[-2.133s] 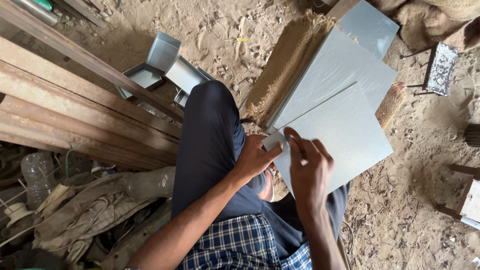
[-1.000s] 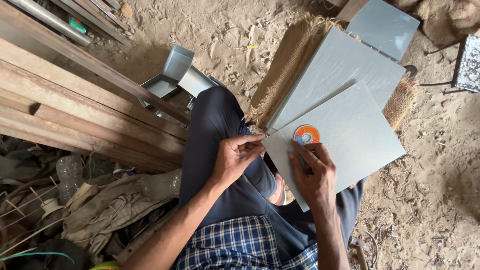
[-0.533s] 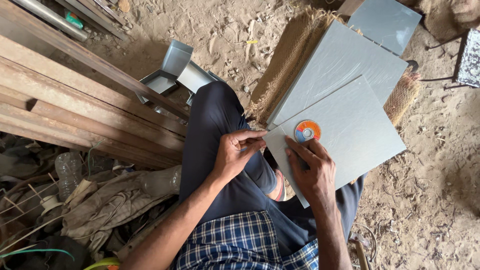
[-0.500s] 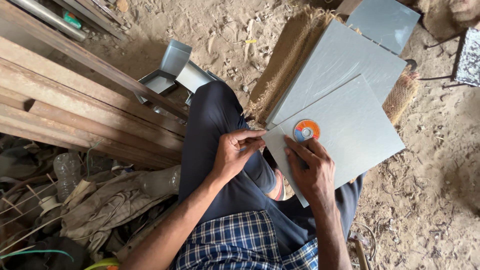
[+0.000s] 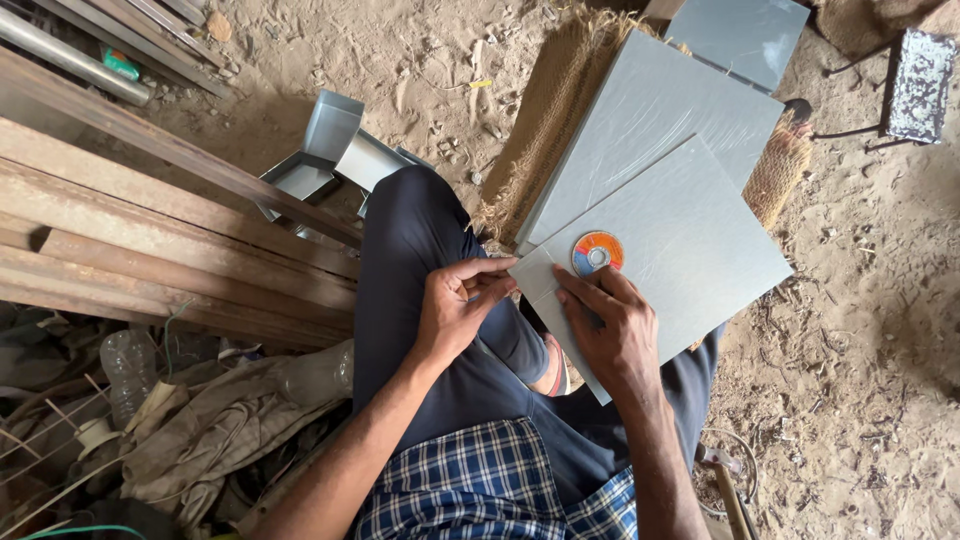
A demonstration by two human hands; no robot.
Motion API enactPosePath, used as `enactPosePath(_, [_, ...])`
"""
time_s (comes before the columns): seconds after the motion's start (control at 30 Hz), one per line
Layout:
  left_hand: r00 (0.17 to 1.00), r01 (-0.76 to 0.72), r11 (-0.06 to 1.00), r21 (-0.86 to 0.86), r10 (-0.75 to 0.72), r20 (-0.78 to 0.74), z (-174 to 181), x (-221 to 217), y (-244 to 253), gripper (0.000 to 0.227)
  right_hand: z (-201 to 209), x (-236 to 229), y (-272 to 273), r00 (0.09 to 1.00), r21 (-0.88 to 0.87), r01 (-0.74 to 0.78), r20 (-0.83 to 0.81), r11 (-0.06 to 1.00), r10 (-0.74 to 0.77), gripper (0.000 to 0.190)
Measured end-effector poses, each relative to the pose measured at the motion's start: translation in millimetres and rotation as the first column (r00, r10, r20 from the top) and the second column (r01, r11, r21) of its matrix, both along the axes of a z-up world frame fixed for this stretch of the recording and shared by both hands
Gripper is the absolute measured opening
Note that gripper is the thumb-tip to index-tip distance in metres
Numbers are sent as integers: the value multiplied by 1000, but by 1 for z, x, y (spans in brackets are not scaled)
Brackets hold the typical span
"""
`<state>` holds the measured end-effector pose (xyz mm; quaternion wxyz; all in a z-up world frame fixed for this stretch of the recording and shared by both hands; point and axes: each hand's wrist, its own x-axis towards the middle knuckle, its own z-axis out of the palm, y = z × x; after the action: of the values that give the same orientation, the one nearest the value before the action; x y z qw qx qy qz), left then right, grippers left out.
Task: The person sits on the ground and smooths the surface of a rectangular metal sheet using a small abrasive block and a circular disc. They repeatedly rub the block and disc over the sheet's surface, occasionally lifting and inspecting the sheet.
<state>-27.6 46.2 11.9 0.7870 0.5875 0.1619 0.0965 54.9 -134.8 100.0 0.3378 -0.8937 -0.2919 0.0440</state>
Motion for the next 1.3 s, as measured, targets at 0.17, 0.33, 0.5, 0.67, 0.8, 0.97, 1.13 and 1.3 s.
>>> enactPosePath(0.17, [1000, -4, 1000, -22, 4, -3, -3, -2, -1, 29, 0, 0, -2, 1000, 6, -21, 2, 1000, 21, 29])
enactPosePath(0.33, [1000, 5, 1000, -17, -5, 19, -3, -1, 0, 32, 4, 2, -2, 999, 38, -21, -40, 999, 22, 32])
enactPosePath(0.5, [996, 32, 996, 82, -38, 75, -1, -2, -3, 40, 3, 5, -3, 997, -3, 10, -78, 1000, -10, 36])
enactPosePath(0.67, [996, 37, 989, 142, -48, 75, 1, 0, -2, 41, -2, 5, -4, 996, -22, -7, -92, 1000, 5, 30])
enactPosePath(0.8, [995, 46, 992, 117, -55, 79, 3, 0, -2, 42, -3, 4, -5, 997, -61, -7, -77, 998, 3, 28])
enactPosePath(0.97, [995, 56, 989, 136, -67, 73, 2, -1, -1, 44, -4, 4, -5, 997, -50, -9, -81, 999, 4, 29])
enactPosePath(1.13, [993, 70, 998, 0, -69, 97, 6, 3, -4, 49, 3, 5, -5, 999, 46, -26, -18, 999, 27, 37])
enactPosePath(1.3, [986, 122, 992, -32, -117, 119, 10, 4, -1, 50, 4, 7, -7, 993, 102, 32, -120, 994, -20, 37])
